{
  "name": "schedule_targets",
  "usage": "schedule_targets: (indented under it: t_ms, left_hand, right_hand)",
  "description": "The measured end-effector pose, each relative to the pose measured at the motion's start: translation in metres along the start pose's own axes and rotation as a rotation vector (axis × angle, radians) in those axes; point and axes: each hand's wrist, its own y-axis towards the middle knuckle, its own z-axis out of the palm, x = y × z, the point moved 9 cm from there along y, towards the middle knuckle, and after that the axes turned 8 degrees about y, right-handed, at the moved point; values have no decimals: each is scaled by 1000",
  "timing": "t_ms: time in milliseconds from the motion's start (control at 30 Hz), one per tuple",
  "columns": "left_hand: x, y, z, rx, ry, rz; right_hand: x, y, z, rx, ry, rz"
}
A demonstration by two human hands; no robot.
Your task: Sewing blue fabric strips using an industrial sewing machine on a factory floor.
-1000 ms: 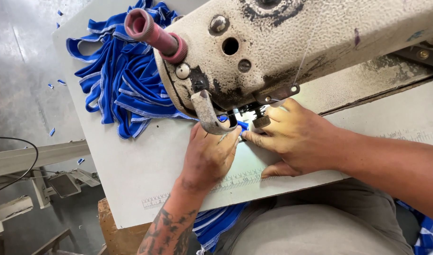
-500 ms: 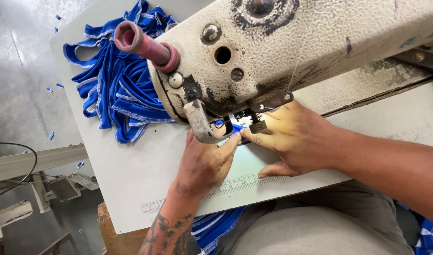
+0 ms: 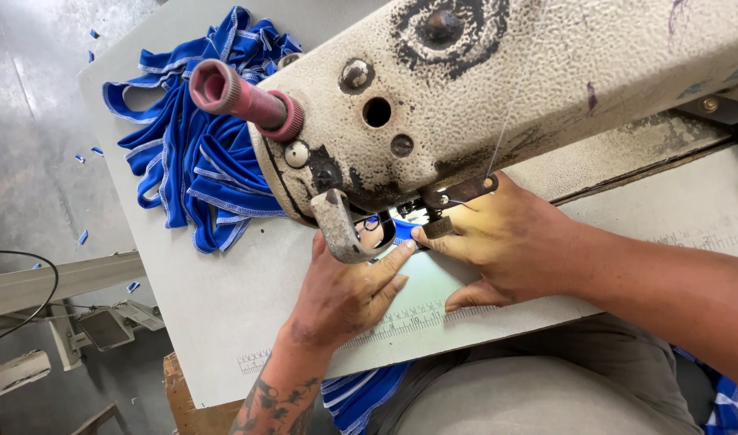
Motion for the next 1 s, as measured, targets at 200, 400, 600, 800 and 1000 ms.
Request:
schedule_targets:
  t_ms: [200,400,600,800,1000]
  left_hand:
    - [15,2,10,72,-64,-10]
    - [30,14,5,15,-117,45]
    - [37,23,-2,-2,-126,35]
    - [38,25,-7,-46,-133,83]
    - [40,25,-2,-15,-102,76]
  right_hand:
    - [-8,6,1,54,-88,44]
    - [-25,3,12,43,-220,98]
    - [-27,13,14,26,-364,70]
    - [-31,12,17,-10,-433,109]
    - [-37,13,21,13,-350,141]
